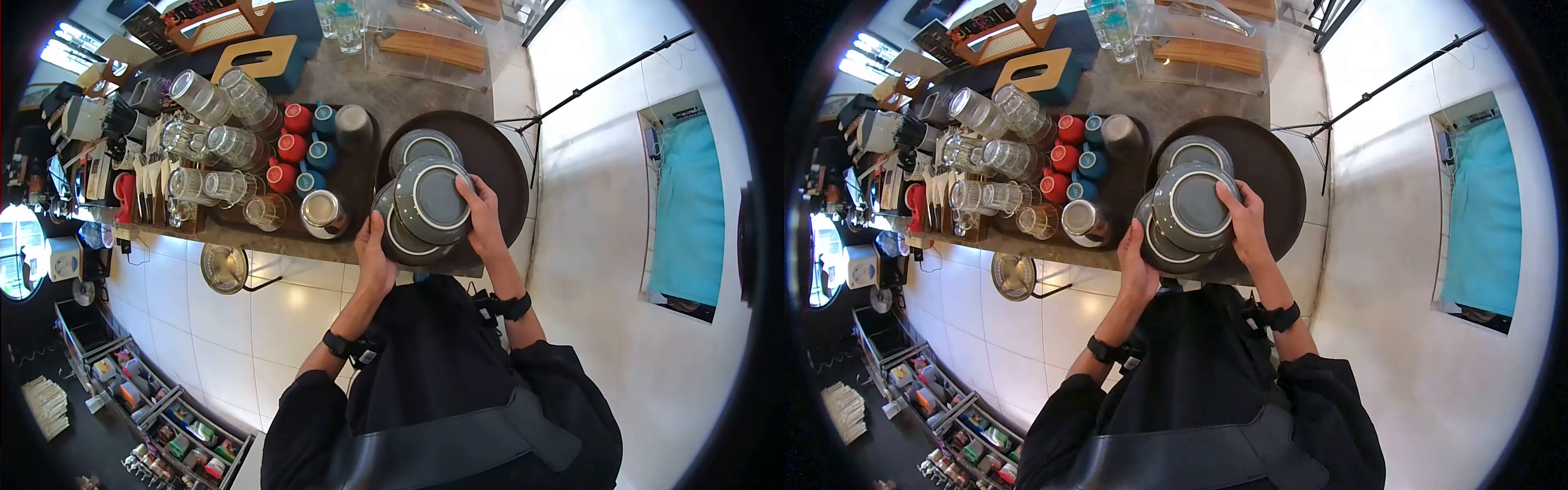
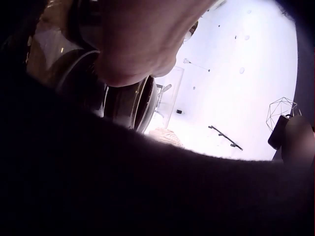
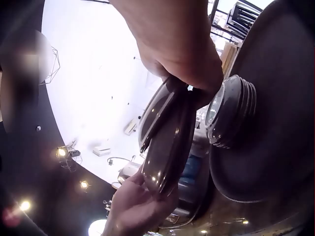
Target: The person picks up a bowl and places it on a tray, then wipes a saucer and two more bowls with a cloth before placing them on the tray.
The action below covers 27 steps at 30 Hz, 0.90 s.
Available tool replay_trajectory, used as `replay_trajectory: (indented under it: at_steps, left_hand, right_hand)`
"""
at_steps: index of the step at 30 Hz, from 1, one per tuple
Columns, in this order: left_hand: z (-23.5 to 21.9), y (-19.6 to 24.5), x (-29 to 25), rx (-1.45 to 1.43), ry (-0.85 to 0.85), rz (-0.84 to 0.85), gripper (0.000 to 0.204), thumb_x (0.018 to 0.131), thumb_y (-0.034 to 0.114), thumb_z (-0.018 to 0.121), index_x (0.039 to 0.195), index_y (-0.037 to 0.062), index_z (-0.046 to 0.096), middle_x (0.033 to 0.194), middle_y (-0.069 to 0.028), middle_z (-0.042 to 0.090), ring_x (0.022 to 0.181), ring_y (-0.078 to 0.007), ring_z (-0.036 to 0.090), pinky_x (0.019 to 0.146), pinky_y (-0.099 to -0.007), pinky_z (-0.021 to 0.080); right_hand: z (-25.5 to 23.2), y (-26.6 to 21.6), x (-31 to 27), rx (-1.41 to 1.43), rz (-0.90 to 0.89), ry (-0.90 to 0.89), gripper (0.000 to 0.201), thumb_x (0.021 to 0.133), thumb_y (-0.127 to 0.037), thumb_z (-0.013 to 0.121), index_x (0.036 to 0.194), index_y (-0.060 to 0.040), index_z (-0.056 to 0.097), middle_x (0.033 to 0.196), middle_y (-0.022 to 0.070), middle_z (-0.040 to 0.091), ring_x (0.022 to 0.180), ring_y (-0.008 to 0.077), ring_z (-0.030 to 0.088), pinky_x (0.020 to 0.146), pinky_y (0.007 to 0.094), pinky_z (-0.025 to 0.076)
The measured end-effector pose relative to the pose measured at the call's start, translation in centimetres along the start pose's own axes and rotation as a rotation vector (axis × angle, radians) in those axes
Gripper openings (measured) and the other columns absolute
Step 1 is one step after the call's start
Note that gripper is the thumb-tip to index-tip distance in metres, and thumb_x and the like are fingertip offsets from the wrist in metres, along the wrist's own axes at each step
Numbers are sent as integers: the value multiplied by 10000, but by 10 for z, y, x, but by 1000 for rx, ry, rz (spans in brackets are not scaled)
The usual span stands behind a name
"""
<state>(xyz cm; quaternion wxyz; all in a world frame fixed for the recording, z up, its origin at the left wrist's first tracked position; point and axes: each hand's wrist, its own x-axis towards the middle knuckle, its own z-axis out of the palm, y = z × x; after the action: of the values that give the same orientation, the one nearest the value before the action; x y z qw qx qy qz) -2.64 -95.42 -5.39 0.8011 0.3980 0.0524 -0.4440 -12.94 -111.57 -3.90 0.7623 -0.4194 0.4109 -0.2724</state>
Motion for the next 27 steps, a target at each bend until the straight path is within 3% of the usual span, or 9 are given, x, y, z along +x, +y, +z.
replay_trajectory:
  at_steps: [7,11,13,18,21,24,27]
  left_hand:
    - [-29,-8,-7,47,29,12,359,982,311,532,1168,7,574,1095,-55,639,974,-128,607,862,-282,497]
    - [-38,0,-22,75,42,-26,352,980,307,540,1160,6,577,1081,-50,641,961,-115,605,842,-268,497]
    - [-41,3,-27,101,54,-18,350,979,308,542,1145,2,579,1063,-53,648,941,-110,608,823,-264,500]
    - [-62,-7,-30,99,56,-40,335,992,283,513,1165,5,580,1099,-67,649,984,-146,622,865,-295,510]
    - [-63,-8,-31,109,67,-31,338,988,288,521,1161,5,584,1095,-70,653,979,-144,625,862,-294,511]
    - [-68,-10,-32,120,80,-28,342,984,291,529,1161,4,586,1094,-70,655,972,-143,627,859,-293,512]
    - [-71,-11,-33,125,85,-30,343,980,290,536,1164,5,587,1092,-66,657,966,-141,628,857,-292,512]
  right_hand:
    - [-21,-7,53,23,-111,137,325,878,-213,692,1077,33,615,985,43,646,863,104,595,783,246,468]
    - [-22,0,79,-101,-248,182,332,866,-223,710,1058,35,629,954,40,648,850,98,580,778,242,457]
    - [-15,3,79,-343,-281,212,335,860,-235,717,1039,37,642,929,43,650,840,100,576,779,250,457]
    - [-2,6,79,-366,-284,232,344,857,-241,717,1035,46,646,912,42,651,828,97,570,772,255,458]
    - [-5,20,90,-407,-292,192,425,840,-317,726,1079,25,647,949,78,664,863,144,601,817,285,461]
    - [-7,35,95,-646,-307,280,510,811,-410,731,1133,-22,650,1061,138,649,973,218,609,905,328,437]
    - [-3,43,93,-726,-307,377,594,792,-493,717,1181,-51,642,1185,161,534,1114,293,525,992,371,375]
